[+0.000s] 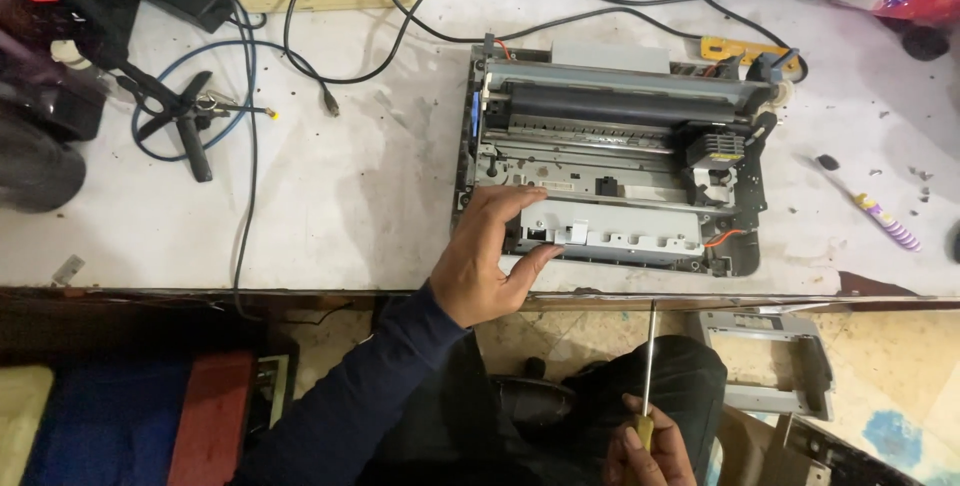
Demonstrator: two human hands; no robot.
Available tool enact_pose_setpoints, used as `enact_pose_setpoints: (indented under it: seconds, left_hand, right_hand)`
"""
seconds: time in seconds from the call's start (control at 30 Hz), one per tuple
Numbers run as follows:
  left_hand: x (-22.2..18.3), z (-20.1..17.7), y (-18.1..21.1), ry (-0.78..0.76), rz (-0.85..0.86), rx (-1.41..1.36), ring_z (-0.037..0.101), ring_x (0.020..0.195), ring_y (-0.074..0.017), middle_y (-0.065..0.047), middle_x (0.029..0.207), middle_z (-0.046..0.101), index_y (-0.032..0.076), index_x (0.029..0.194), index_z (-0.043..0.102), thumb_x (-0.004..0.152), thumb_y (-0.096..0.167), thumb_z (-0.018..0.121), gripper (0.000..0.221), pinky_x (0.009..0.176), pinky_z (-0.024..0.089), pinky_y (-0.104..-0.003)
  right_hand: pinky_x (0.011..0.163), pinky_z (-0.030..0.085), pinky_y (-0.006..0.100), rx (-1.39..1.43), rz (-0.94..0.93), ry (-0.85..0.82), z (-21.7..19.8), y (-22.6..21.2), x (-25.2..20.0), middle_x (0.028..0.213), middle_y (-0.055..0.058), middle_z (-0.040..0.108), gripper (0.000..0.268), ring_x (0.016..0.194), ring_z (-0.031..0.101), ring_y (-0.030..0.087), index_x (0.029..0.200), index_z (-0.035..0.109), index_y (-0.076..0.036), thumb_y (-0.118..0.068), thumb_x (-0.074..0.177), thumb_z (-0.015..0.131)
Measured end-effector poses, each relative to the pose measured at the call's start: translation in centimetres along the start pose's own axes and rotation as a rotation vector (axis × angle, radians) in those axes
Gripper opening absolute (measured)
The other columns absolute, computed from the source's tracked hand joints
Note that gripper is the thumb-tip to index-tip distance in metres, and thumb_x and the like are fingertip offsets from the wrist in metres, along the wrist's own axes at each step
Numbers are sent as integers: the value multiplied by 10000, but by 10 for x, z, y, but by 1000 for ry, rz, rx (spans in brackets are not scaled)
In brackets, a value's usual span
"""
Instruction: The person is disassembling a printer on a workbench using a screwdriver to remove screws and adjust internal parts.
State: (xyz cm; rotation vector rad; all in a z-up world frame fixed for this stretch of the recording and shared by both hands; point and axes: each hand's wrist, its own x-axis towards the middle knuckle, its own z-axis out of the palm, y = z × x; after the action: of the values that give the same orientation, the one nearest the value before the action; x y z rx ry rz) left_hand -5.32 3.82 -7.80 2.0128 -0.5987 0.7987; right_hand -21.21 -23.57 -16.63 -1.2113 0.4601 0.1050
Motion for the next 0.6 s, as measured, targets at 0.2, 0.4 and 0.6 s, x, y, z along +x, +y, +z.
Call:
enact_pose_setpoints:
  seconds: [0.2,0.4,0.6]
  left_hand:
    - [0,4,7,49,-53,-28,592,1267,-356,-186,1341,594,1,1384,478,994,144,740,491,1136,523,-485]
    - [-5,7,4,86,-11,-7,590,1303,-353,-146,1394,581,117,1316,583,1014,102,758,349,1148,492,-525]
    - [-12,7,-7,38,76,41,536,1381,-369,-167,1481,504,192,1381,602,1007,76,824,451,1212,497,-562]
  right_hand:
    - [446,403,288,-60,0,56,5,4,0,678,97,523,434,478,470,191,1348,609,35,-54,924,622]
    - [411,372,282,-140,-88,-1,-9,15,3,655,100,528,432,437,453,160,1332,608,27,-44,907,638]
    - [531,414,289,-272,-51,87,17,-10,-10,783,155,636,437,582,551,191,1325,670,34,-67,900,676]
